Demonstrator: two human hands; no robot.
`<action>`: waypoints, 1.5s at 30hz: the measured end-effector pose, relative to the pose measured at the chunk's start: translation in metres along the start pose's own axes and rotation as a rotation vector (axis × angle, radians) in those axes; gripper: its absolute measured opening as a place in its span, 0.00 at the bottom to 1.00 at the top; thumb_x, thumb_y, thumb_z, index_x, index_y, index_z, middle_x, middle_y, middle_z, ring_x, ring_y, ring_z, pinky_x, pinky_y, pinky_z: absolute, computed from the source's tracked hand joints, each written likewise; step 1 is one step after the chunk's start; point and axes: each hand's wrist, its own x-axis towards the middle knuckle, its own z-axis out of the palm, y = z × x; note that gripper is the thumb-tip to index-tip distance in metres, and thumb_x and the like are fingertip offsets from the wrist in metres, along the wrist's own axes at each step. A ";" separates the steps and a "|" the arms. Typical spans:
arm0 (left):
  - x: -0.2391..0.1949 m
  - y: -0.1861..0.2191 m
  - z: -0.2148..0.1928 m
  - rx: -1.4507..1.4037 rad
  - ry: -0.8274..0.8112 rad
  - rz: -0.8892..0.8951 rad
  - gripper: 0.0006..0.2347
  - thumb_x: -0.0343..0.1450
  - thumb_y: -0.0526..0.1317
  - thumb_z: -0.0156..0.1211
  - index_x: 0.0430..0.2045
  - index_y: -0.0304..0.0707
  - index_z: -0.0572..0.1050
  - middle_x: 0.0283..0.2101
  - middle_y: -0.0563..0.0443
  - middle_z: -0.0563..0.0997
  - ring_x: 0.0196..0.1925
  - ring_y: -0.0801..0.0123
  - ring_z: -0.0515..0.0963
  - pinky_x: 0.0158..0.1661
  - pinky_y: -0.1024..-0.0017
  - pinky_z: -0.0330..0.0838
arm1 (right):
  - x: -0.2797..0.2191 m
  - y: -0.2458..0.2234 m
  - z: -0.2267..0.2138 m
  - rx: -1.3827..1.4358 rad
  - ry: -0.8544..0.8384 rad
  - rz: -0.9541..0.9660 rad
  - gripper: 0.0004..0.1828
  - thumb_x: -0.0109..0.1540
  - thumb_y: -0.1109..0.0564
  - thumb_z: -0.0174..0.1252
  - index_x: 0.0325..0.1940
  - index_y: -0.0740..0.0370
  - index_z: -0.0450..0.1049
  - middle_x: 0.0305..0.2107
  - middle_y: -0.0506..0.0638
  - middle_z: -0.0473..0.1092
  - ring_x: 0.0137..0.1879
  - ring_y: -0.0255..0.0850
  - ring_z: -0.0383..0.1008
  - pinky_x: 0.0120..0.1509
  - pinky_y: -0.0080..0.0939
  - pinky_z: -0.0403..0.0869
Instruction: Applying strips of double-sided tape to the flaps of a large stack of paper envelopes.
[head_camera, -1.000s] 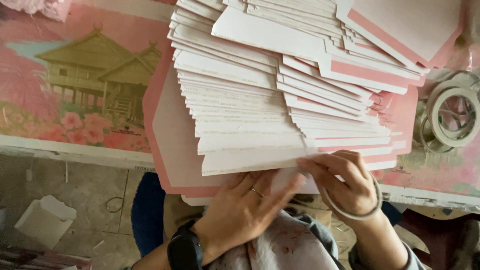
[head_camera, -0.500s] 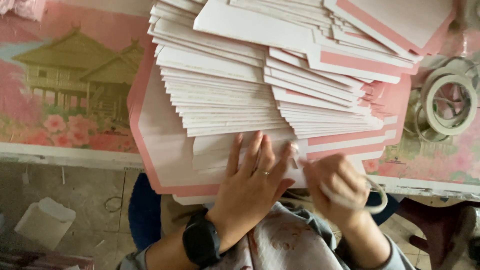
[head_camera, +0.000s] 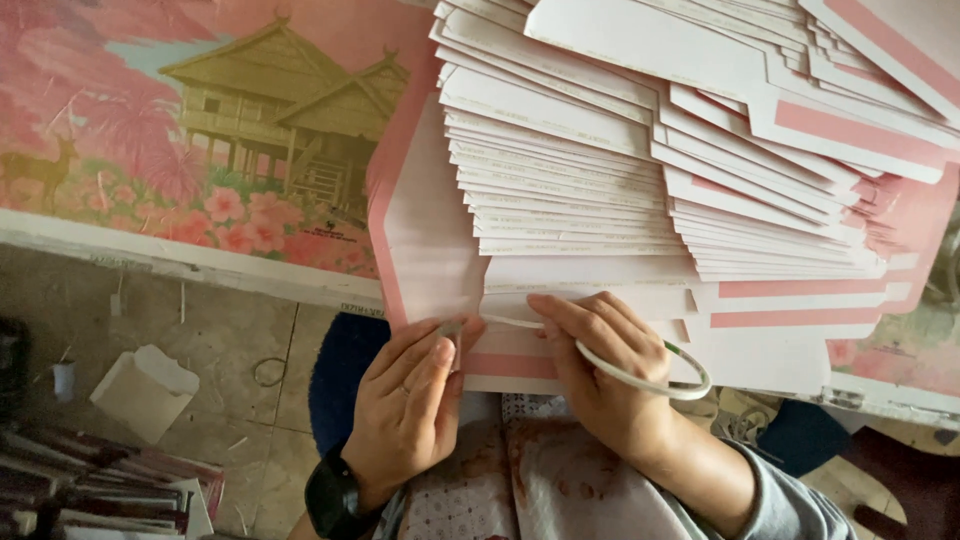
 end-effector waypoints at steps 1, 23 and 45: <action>0.003 -0.001 0.000 -0.011 -0.005 0.008 0.16 0.73 0.28 0.45 0.54 0.25 0.54 0.53 0.34 0.75 0.52 0.51 0.80 0.55 0.56 0.73 | 0.000 0.001 -0.002 -0.008 0.007 0.009 0.08 0.62 0.68 0.49 0.44 0.68 0.72 0.31 0.54 0.73 0.31 0.43 0.72 0.39 0.38 0.71; 0.084 0.059 0.057 -0.034 -0.217 0.287 0.22 0.80 0.36 0.52 0.66 0.37 0.51 0.40 0.47 0.78 0.47 0.61 0.77 0.49 0.67 0.73 | -0.029 0.049 -0.091 -0.459 -0.005 -0.225 0.08 0.62 0.63 0.59 0.46 0.64 0.73 0.36 0.52 0.69 0.37 0.44 0.68 0.45 0.45 0.71; 0.086 0.048 0.060 0.162 -0.254 0.068 0.15 0.71 0.40 0.53 0.53 0.42 0.67 0.53 0.37 0.69 0.59 0.46 0.68 0.61 0.50 0.61 | -0.029 0.010 -0.070 -0.051 0.021 -0.216 0.08 0.58 0.69 0.53 0.41 0.69 0.71 0.29 0.55 0.69 0.31 0.45 0.68 0.38 0.40 0.74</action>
